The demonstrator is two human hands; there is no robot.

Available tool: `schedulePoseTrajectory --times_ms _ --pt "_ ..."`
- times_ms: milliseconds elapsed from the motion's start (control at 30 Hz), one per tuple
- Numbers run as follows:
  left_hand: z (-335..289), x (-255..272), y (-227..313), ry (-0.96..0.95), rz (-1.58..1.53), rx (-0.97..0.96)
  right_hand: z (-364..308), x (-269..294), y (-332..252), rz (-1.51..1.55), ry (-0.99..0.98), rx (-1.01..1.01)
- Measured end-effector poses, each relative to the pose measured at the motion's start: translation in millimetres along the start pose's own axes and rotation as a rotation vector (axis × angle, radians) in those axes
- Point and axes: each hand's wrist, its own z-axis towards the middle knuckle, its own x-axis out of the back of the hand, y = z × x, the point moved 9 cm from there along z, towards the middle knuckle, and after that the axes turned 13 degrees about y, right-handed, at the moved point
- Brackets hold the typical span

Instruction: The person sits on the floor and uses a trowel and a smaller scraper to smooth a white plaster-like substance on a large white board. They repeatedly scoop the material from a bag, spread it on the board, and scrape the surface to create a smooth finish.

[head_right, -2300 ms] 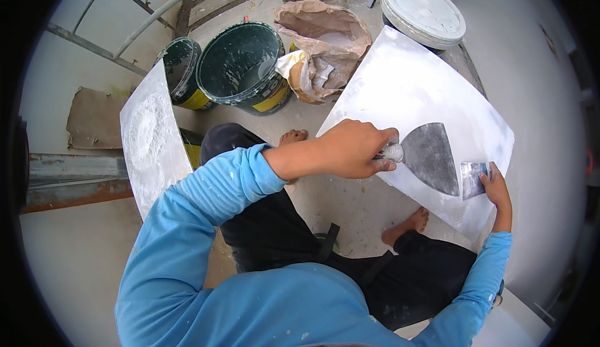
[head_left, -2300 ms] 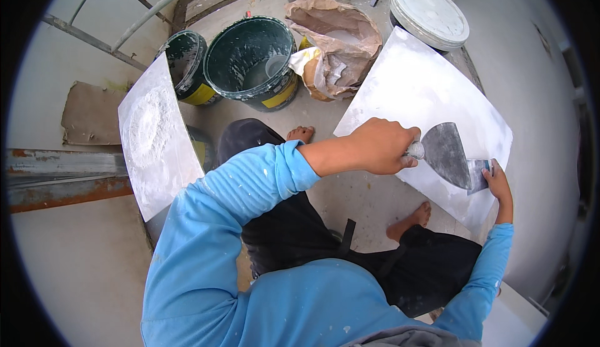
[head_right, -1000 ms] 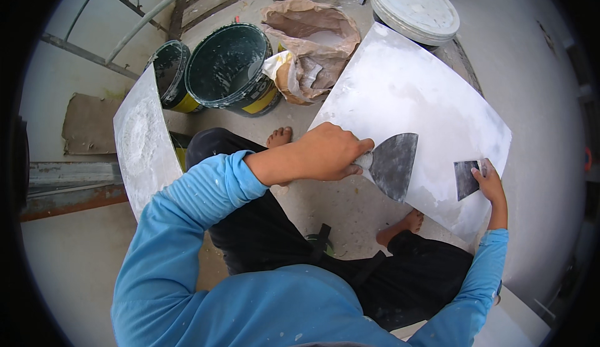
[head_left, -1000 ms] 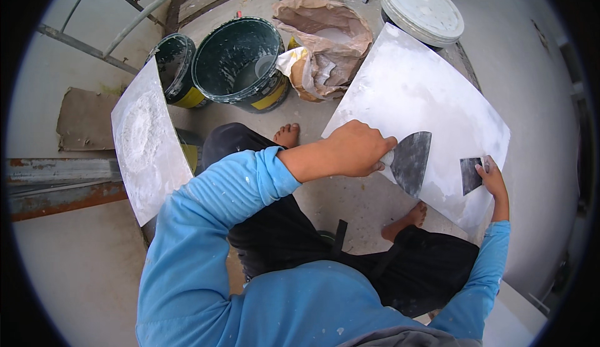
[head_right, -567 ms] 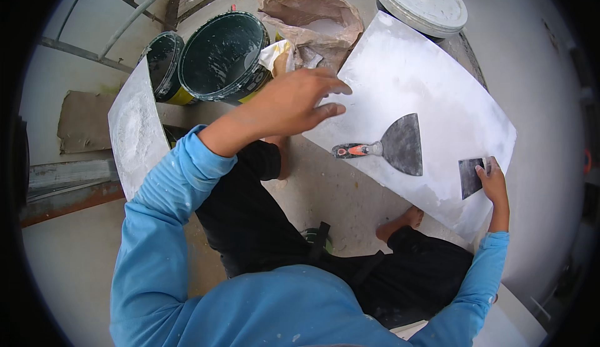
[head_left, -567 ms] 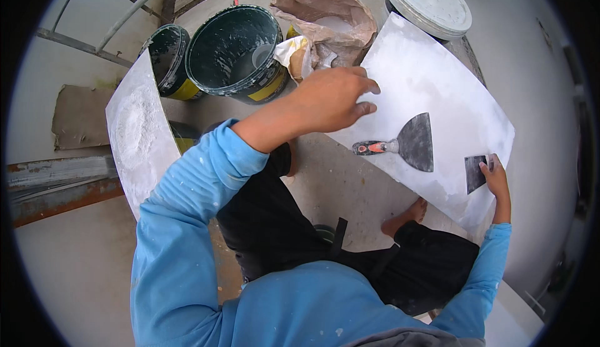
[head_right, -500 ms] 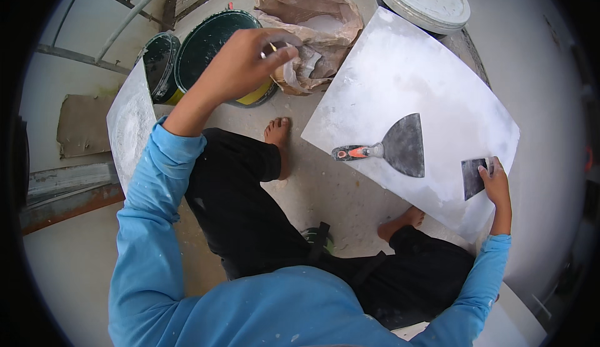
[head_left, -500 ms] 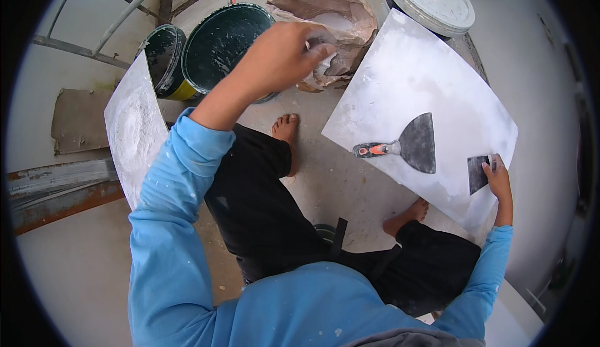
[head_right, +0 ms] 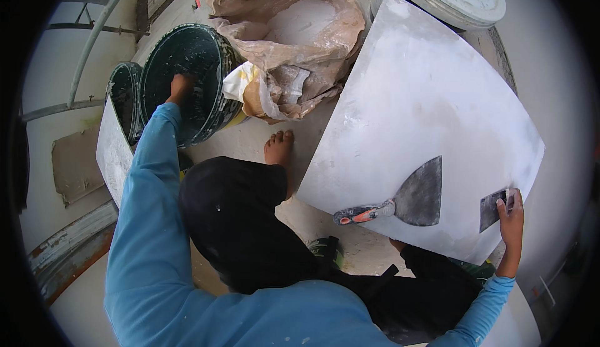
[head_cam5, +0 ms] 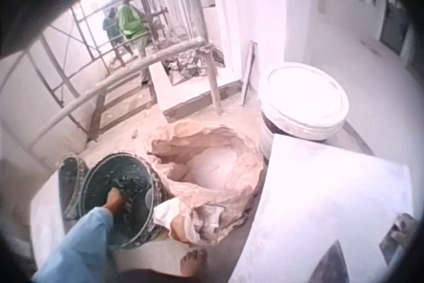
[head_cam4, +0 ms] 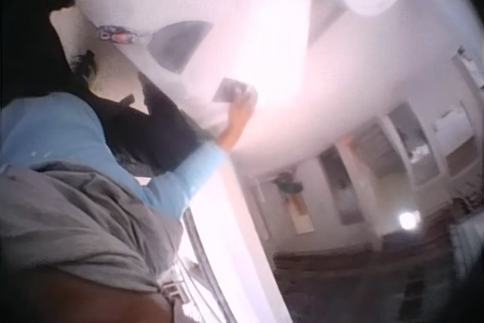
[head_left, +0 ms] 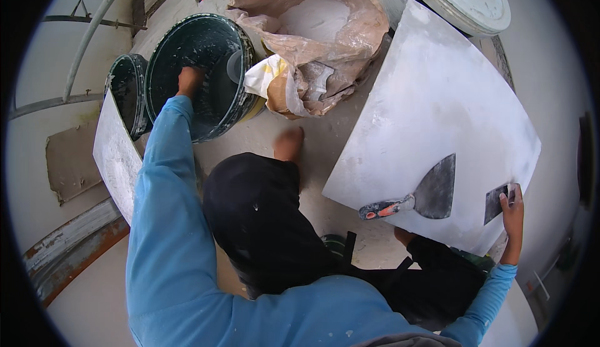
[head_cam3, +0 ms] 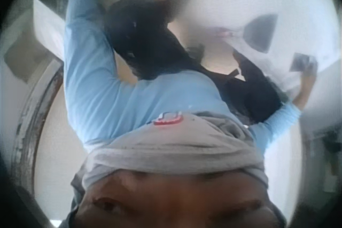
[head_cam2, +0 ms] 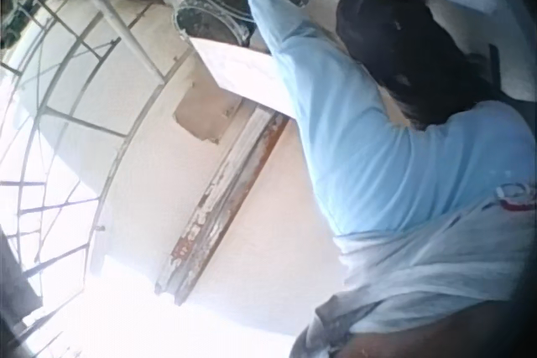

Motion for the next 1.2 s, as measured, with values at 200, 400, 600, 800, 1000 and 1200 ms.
schedulePoseTrajectory --times_ms 200,400,600,800,1000,1200 --pt "6 -84 62 -0.197 0.217 -0.334 -9 15 1 -0.118 0.015 -0.029" --pt "1 -82 4 -0.583 -0.172 0.191 -3 3 15 -0.024 -0.011 -0.063" --pt "-184 173 151 -0.032 -0.696 -0.405 5 2 25 -0.107 -0.122 -0.109" --pt "-292 157 178 0.259 -0.084 -0.874 17 1 21 -0.171 -0.124 -0.003" --pt "-283 178 167 0.428 -0.357 -0.885 8 3 16 -0.213 -0.021 0.153" --pt "-231 200 106 0.044 -1.403 0.033 -4 21 -10 -0.288 0.015 0.14"
